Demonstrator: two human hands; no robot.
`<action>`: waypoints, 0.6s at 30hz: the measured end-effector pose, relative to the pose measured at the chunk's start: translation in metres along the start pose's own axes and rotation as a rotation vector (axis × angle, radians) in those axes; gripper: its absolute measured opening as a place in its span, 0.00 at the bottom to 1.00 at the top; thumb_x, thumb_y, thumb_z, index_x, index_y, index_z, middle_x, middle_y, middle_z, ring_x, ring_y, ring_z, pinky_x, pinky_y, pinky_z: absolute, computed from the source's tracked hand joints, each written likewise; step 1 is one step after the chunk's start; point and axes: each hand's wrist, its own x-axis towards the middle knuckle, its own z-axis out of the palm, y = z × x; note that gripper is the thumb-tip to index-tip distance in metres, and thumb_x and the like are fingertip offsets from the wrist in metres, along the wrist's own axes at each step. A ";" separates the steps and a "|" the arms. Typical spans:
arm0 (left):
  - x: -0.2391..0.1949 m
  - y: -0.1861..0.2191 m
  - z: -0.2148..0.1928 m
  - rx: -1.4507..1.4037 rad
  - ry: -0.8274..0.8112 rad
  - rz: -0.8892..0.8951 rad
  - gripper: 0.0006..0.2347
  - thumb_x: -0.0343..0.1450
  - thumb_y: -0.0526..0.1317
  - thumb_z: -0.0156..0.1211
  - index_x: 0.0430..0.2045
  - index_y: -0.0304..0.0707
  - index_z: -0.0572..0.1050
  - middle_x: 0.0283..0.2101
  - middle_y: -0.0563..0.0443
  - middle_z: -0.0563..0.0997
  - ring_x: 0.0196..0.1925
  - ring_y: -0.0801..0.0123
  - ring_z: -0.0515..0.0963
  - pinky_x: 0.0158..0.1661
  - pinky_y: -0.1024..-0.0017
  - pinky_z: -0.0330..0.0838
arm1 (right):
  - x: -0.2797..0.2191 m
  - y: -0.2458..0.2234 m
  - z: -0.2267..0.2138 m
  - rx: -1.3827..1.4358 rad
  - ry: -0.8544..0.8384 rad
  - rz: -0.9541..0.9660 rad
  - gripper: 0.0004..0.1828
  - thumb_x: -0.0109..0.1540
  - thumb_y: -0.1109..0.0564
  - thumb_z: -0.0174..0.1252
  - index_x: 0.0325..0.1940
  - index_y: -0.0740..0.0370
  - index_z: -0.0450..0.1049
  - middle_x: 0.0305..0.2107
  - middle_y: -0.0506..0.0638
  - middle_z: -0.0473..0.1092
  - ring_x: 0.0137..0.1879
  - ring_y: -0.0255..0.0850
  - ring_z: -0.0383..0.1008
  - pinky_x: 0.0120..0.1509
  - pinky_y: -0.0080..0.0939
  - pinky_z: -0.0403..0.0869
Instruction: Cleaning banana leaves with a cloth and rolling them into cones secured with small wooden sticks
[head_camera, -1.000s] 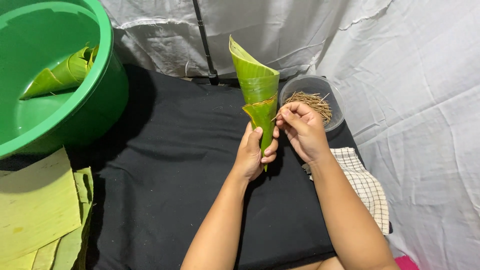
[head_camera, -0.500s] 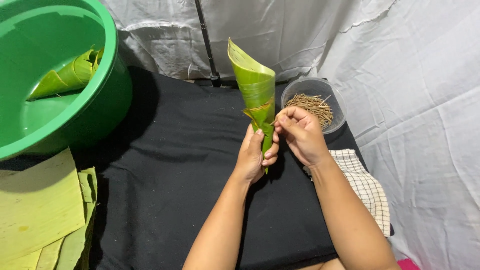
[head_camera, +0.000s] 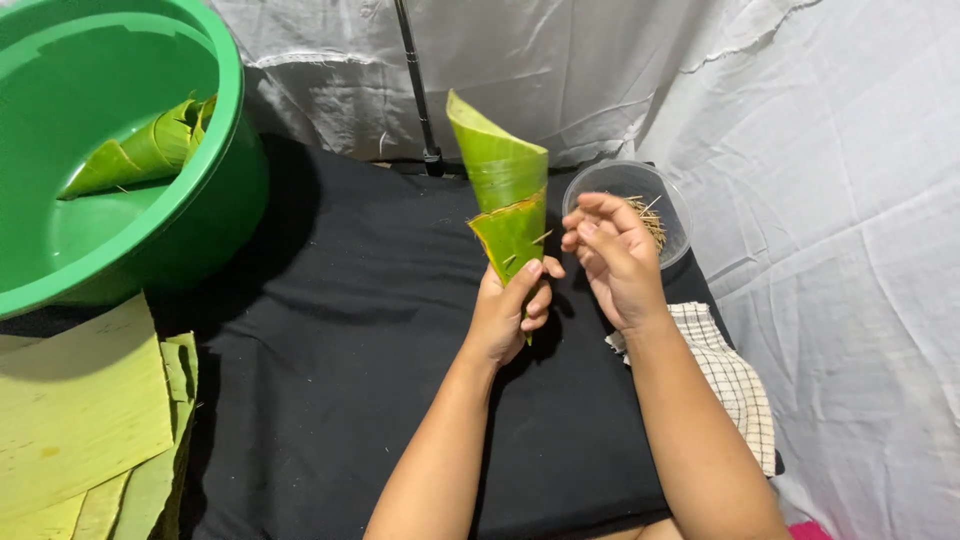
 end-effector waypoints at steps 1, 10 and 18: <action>-0.003 0.004 0.003 0.000 0.002 0.000 0.13 0.76 0.36 0.56 0.51 0.37 0.62 0.39 0.39 0.77 0.18 0.79 0.65 0.12 0.85 0.59 | -0.004 -0.007 0.009 0.001 0.000 0.002 0.20 0.64 0.62 0.60 0.60 0.67 0.69 0.40 0.59 0.74 0.41 0.40 0.80 0.48 0.34 0.80; -0.009 0.034 -0.002 0.372 -0.041 -0.098 0.15 0.71 0.37 0.65 0.49 0.31 0.73 0.31 0.44 0.77 0.19 0.72 0.76 0.12 0.84 0.66 | -0.006 -0.017 0.012 -0.358 -0.047 -0.143 0.29 0.56 0.63 0.72 0.58 0.58 0.69 0.45 0.49 0.73 0.49 0.37 0.75 0.56 0.39 0.77; 0.013 0.029 -0.016 0.056 0.644 0.095 0.20 0.73 0.43 0.62 0.56 0.32 0.67 0.38 0.50 0.74 0.33 0.77 0.79 0.33 0.87 0.82 | -0.016 -0.012 0.007 -0.705 0.025 -0.375 0.18 0.48 0.61 0.82 0.38 0.61 0.82 0.32 0.53 0.79 0.40 0.38 0.80 0.46 0.38 0.78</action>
